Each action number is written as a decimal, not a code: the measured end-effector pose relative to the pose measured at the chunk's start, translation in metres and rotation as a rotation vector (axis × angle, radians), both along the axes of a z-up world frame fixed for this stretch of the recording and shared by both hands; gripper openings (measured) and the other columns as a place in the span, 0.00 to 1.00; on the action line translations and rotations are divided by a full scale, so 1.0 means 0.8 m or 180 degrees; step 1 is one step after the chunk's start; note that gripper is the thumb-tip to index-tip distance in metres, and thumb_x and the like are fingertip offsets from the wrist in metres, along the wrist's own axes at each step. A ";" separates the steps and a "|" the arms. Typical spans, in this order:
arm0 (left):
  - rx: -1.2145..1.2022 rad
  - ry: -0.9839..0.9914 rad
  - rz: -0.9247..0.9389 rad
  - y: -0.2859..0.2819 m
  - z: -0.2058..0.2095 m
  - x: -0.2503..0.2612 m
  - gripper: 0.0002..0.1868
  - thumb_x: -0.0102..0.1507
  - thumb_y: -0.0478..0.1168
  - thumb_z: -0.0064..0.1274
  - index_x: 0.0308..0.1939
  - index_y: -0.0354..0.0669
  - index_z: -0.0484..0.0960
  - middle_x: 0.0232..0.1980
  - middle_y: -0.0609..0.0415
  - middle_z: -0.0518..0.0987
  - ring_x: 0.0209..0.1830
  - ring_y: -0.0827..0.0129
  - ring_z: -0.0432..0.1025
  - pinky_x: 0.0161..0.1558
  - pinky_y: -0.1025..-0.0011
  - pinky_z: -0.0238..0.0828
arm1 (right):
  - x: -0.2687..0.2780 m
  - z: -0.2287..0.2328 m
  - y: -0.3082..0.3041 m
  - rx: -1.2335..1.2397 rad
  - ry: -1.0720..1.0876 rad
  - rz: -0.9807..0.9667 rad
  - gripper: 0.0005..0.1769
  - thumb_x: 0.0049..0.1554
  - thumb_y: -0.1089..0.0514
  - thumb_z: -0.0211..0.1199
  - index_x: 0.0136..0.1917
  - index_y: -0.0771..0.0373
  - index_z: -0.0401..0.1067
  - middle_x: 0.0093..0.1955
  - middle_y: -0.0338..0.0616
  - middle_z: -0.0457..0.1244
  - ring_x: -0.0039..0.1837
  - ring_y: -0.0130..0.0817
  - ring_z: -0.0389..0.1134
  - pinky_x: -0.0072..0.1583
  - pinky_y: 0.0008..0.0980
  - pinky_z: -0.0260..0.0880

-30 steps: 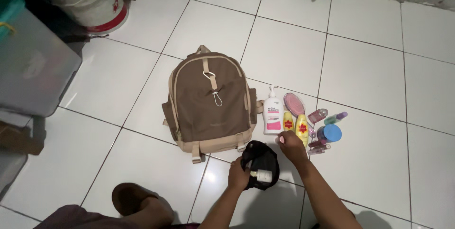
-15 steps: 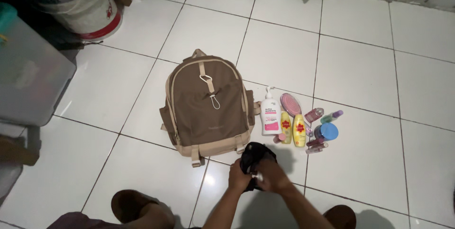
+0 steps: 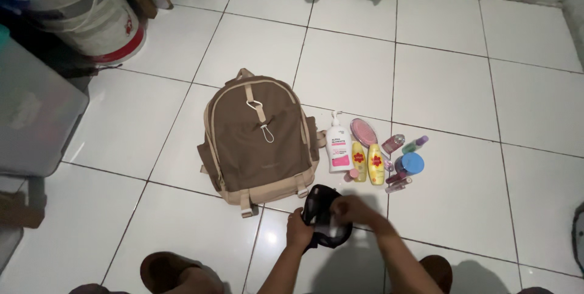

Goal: The person sits on the floor and unpacks a backpack, taking out a phone, charger cable, camera mount, toiletry bottles, a hair brush, an eye mask and a small pouch and arranging them on the floor. They open and close the backpack compartments and place items one at a time beside the bag.

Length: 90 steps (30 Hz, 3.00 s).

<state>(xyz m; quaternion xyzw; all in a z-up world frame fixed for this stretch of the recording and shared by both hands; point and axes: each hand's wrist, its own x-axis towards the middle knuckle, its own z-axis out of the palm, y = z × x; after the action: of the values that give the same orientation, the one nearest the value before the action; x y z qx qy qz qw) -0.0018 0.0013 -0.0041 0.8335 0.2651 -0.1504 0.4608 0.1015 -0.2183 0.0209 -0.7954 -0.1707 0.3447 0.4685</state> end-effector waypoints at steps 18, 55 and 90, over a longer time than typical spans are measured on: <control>-0.0050 0.0000 0.0062 0.001 0.011 0.001 0.24 0.60 0.43 0.59 0.59 0.44 0.77 0.58 0.43 0.74 0.58 0.50 0.73 0.59 0.60 0.72 | 0.004 0.060 0.004 -0.1204 -0.2321 -0.2541 0.28 0.41 0.57 0.77 0.53 0.67 0.72 0.46 0.52 0.64 0.49 0.51 0.67 0.50 0.46 0.69; -0.0477 0.0071 0.0510 0.006 -0.025 0.012 0.19 0.68 0.45 0.44 0.54 0.40 0.84 0.50 0.42 0.85 0.50 0.51 0.79 0.55 0.63 0.72 | -0.002 0.026 -0.135 0.0641 0.1719 -0.1208 0.33 0.45 0.68 0.68 0.66 0.63 0.71 0.57 0.40 0.70 0.58 0.33 0.68 0.60 0.33 0.70; -0.1954 -0.0508 -0.0024 -0.032 0.014 0.044 0.14 0.66 0.45 0.53 0.35 0.38 0.83 0.29 0.56 0.78 0.30 0.68 0.68 0.36 0.67 0.66 | -0.066 0.020 0.024 0.1395 0.1215 -0.2797 0.19 0.57 0.55 0.63 0.59 0.67 0.74 0.51 0.45 0.69 0.52 0.34 0.70 0.56 0.35 0.71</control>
<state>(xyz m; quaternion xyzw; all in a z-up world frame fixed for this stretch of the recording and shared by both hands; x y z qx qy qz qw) 0.0336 -0.0239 0.0071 0.6657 0.1673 -0.1592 0.7096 0.0486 -0.1990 0.0365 -0.5984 0.1993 0.2107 0.7469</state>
